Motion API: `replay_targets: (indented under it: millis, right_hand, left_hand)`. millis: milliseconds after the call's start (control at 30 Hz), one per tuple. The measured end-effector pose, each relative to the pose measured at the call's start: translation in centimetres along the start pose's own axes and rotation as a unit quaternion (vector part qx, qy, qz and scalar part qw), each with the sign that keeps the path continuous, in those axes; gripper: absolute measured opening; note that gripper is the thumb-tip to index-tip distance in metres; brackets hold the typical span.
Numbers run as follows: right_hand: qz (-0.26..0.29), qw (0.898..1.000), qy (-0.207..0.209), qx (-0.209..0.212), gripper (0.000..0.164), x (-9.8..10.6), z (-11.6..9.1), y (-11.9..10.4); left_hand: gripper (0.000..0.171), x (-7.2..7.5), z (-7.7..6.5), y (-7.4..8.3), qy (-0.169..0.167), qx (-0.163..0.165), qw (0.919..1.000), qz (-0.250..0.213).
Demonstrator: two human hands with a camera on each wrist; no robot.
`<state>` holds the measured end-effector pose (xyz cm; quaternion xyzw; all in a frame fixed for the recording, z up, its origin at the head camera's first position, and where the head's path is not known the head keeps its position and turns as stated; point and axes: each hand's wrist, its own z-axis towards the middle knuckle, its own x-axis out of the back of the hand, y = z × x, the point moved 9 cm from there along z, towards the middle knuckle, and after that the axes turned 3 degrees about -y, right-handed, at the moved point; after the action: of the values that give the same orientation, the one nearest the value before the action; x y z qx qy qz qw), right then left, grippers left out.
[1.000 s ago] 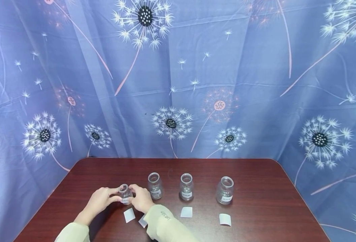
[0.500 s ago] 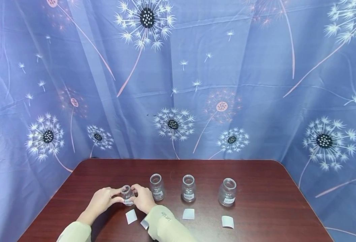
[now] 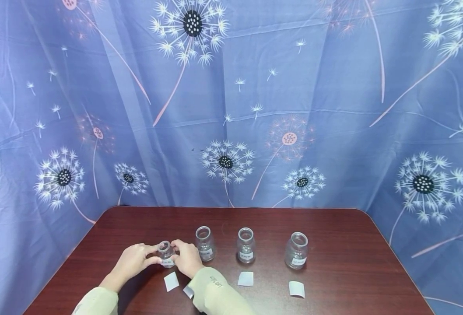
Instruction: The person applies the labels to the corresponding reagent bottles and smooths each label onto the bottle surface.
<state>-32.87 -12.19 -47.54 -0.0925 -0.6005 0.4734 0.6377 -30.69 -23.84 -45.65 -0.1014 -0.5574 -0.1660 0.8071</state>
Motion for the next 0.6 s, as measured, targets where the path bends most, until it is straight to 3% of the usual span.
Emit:
replay_targets:
  millis: [267, 433, 600]
  right_hand:
    - [-0.03, 0.999, 0.003, 0.017, 0.028, 0.0, -0.2, -0.3]
    - [-0.032, 0.999, 0.001, 0.022, 0.03, 0.0, -0.3, -0.3]
    - [-0.038, 0.999, -0.004, 0.023, 0.034, 0.1, -0.4, -0.5]
  left_hand:
    - [0.058, -1.2, -0.4, -0.3, -0.079, 0.067, 0.9943, -0.028]
    - [0.061, -1.5, -0.6, -0.4, -0.069, 0.102, 0.991, -0.05]
    - [0.061, -1.8, -0.7, -0.5, -0.058, 0.121, 0.9902, -0.039]
